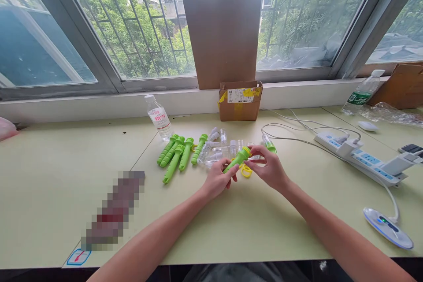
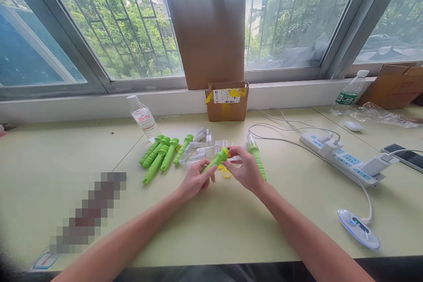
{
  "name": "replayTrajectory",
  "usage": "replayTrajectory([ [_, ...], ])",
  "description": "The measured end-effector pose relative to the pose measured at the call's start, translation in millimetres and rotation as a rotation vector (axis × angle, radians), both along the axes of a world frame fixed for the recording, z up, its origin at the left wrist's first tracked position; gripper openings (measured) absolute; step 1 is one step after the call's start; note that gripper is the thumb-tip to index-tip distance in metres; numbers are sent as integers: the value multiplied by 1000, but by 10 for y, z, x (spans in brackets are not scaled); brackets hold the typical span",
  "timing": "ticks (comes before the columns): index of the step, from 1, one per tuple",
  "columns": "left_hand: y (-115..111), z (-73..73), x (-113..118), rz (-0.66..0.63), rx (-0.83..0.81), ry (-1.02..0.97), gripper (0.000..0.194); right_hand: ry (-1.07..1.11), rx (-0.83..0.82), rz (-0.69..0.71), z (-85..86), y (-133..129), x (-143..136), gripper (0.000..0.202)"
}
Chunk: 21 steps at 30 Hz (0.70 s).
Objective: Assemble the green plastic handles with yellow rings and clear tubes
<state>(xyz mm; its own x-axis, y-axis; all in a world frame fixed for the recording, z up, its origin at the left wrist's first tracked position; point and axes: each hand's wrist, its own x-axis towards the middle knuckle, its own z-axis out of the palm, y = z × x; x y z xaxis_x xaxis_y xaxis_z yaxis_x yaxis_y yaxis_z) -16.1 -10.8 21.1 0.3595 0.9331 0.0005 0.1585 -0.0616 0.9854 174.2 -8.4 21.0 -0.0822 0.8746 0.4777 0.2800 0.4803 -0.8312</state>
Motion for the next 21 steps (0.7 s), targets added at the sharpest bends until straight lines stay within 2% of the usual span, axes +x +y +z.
replayTrajectory([
  [6,20,2,-9,-48,-128,-87,37,-13,12,10,-28,11,-1,32],
  [16,51,50,-55,-191,-323,-236,38,22,39,-20,-65,30,6,25],
  [21,57,65,-60,-199,-307,-222,37,76,39,13,-62,28,18,23],
])
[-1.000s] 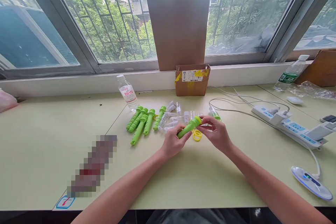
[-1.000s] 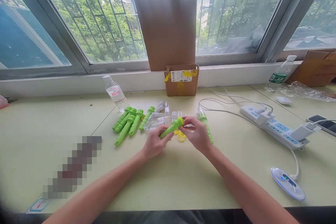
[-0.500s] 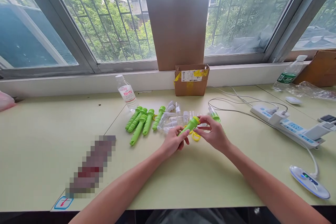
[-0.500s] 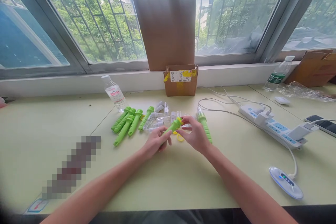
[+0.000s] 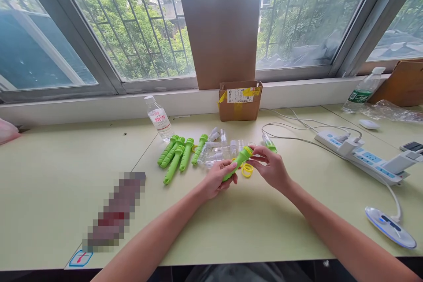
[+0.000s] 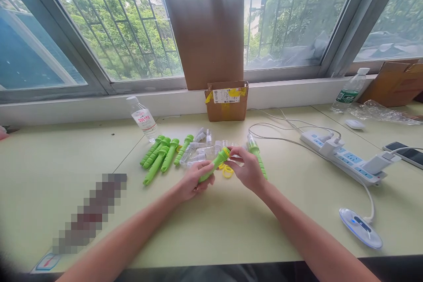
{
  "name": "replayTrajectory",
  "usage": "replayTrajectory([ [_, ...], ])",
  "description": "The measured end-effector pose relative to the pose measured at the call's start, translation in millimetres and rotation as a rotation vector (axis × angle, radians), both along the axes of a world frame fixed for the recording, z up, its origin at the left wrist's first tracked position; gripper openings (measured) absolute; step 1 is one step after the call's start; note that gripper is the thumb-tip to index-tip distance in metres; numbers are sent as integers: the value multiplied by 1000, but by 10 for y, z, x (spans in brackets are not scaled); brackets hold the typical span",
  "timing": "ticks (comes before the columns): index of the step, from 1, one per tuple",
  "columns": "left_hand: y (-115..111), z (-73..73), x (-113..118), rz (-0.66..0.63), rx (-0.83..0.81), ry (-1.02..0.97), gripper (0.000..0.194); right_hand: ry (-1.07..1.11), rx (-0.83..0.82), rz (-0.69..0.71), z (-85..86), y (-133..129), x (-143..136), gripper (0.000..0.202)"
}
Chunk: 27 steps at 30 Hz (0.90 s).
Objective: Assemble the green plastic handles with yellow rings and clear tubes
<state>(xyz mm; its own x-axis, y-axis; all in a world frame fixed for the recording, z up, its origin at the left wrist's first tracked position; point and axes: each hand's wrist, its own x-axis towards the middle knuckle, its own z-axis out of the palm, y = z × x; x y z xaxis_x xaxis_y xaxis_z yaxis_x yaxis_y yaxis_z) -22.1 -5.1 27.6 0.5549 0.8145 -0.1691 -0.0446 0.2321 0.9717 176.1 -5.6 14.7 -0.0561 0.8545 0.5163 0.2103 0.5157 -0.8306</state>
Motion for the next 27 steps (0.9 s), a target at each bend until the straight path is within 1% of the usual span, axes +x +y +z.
replayTrajectory([
  [4,-3,3,23,76,162,151,42,7,27,-28,3,2,14,20],
  [6,-14,9,37,103,211,200,44,5,37,-41,1,0,15,19],
  [9,-36,18,46,129,192,209,42,6,45,-32,0,-7,4,17],
  [13,-44,8,38,180,141,175,41,20,46,-26,4,-12,-13,15],
  [20,-5,-45,29,160,83,39,39,8,37,2,4,0,-32,19],
  [24,1,-41,21,129,69,22,38,12,31,3,-21,7,-40,18],
  [27,-2,-19,19,109,74,50,39,7,21,-9,-30,12,-32,17],
])
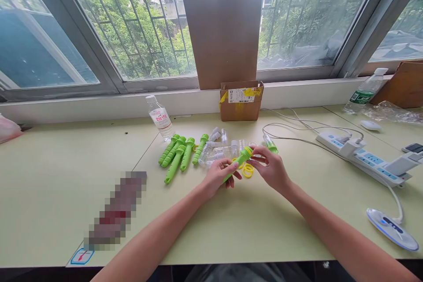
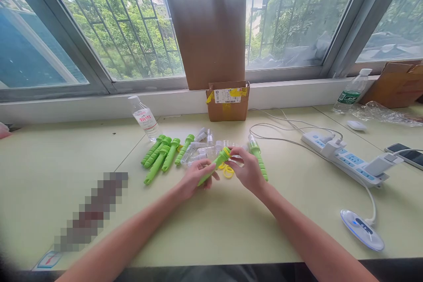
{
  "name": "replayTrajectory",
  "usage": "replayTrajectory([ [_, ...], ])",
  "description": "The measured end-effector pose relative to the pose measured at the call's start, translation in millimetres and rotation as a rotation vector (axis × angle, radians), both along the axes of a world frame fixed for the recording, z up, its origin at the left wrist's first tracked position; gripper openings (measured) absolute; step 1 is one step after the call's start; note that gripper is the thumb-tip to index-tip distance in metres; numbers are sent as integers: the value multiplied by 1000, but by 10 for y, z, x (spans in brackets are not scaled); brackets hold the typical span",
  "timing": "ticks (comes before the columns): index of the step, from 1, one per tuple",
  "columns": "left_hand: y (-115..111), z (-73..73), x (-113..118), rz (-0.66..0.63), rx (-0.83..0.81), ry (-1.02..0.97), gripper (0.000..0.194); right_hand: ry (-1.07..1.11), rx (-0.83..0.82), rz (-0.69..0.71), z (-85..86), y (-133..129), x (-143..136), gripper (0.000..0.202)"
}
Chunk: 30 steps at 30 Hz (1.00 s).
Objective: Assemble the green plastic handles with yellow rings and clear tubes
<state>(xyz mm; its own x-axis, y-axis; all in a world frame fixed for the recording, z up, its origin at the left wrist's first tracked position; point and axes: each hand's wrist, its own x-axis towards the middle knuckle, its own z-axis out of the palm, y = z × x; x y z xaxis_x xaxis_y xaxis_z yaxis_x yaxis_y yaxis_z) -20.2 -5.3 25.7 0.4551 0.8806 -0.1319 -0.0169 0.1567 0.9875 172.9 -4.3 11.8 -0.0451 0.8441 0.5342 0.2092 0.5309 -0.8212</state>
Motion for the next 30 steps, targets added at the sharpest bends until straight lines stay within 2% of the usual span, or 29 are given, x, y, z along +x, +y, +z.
replayTrajectory([
  [6,1,-7,17,-54,67,96,43,-24,-5,-26,2,9,21,17],
  [11,5,-21,17,-75,47,120,41,-28,-37,-16,2,13,16,19],
  [16,-14,23,20,-17,19,134,37,-27,-24,10,24,-8,-5,20],
  [22,-7,34,-3,-20,35,110,36,-37,10,36,14,-5,-3,16],
  [30,19,-4,-2,-19,34,19,39,-64,2,-13,22,-10,5,20],
])
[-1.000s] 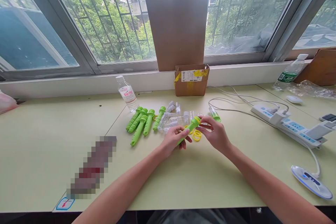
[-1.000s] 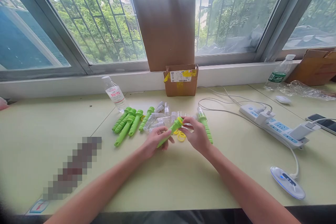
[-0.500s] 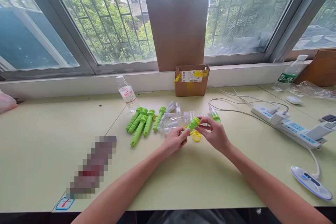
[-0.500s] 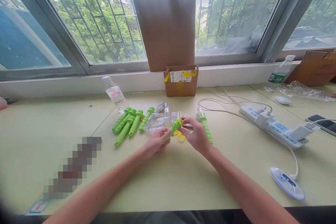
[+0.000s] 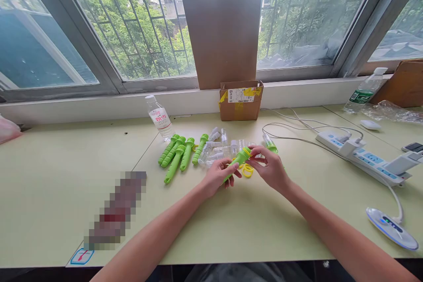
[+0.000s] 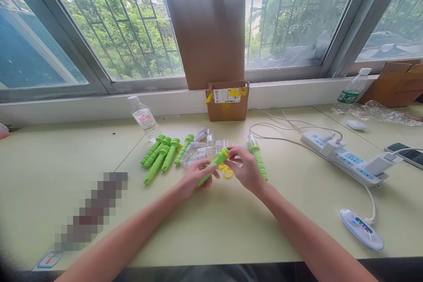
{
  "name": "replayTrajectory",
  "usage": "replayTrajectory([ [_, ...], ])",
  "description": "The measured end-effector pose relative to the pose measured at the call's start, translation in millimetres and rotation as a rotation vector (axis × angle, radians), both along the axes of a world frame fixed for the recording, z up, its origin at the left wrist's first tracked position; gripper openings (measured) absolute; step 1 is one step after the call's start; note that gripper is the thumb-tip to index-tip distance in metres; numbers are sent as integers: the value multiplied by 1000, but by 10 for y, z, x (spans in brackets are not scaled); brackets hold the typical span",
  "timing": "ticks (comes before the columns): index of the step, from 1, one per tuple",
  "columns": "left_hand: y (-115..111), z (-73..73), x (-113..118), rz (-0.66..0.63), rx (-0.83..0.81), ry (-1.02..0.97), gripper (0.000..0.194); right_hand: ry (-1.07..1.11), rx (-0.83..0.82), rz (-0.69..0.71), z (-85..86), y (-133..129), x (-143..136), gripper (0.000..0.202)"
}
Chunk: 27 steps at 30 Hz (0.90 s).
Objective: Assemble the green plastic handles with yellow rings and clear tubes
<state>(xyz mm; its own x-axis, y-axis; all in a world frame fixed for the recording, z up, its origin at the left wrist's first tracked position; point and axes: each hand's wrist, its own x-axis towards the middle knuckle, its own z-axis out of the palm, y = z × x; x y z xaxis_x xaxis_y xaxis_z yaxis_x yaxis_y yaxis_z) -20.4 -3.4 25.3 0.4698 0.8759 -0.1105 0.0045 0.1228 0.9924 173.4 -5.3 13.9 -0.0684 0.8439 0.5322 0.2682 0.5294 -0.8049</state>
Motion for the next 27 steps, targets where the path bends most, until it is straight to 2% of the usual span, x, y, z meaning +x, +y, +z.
replayTrajectory([
  [12,-16,10,-13,-33,13,48,43,-79,-37,-9,81,-19,18,25],
  [15,-14,18,-17,-7,-9,36,41,-101,-12,17,75,-23,18,28],
  [21,-3,16,-10,70,-17,101,40,-75,31,-23,28,-29,-15,20],
  [27,-5,0,-1,49,-24,-7,41,-25,61,-41,19,-34,-32,20],
])
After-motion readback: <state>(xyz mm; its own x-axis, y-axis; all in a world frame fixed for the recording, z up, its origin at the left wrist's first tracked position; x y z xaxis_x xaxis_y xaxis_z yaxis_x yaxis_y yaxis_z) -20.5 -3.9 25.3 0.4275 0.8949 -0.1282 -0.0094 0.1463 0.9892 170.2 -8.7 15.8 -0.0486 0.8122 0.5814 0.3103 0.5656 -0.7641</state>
